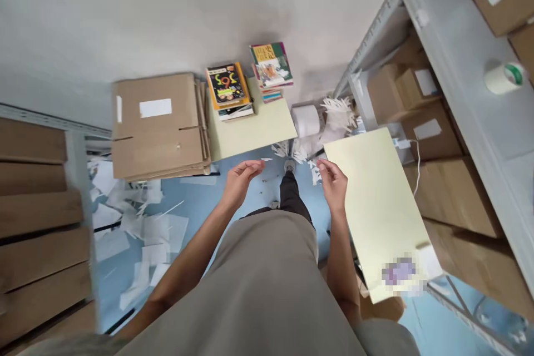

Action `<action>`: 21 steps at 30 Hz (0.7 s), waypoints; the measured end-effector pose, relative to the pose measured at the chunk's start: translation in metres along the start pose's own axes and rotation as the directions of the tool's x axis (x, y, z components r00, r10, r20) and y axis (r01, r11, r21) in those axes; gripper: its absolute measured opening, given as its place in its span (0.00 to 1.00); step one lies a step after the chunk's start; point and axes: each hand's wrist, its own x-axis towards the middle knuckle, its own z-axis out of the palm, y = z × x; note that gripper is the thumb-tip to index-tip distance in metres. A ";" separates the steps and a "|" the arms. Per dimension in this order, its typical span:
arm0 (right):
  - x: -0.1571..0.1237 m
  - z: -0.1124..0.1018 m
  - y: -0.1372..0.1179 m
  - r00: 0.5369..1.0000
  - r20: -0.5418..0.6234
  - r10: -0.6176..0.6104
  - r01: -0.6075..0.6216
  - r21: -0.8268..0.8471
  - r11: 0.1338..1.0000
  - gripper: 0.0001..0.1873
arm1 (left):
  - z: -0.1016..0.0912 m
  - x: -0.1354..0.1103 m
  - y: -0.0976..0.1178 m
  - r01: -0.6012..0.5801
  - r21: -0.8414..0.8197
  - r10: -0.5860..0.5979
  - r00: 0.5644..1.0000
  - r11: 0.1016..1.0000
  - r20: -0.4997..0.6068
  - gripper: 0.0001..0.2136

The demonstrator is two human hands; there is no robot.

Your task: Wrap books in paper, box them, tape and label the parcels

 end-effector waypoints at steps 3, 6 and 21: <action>0.058 0.041 -0.016 0.992 0.128 -0.021 0.017 0.035 0.999 0.27 | -0.010 0.026 0.025 -0.025 0.000 0.025 0.994 1.000 -0.105 0.12; 0.107 0.081 -0.034 0.967 0.252 -0.033 0.020 0.054 0.998 0.29 | -0.013 0.054 0.049 -0.049 -0.041 0.040 0.976 0.998 -0.215 0.12; 0.232 0.265 -0.021 0.725 0.688 0.011 0.013 -0.029 1.000 0.31 | -0.069 0.182 0.064 0.073 0.014 -0.057 0.878 0.997 -0.474 0.16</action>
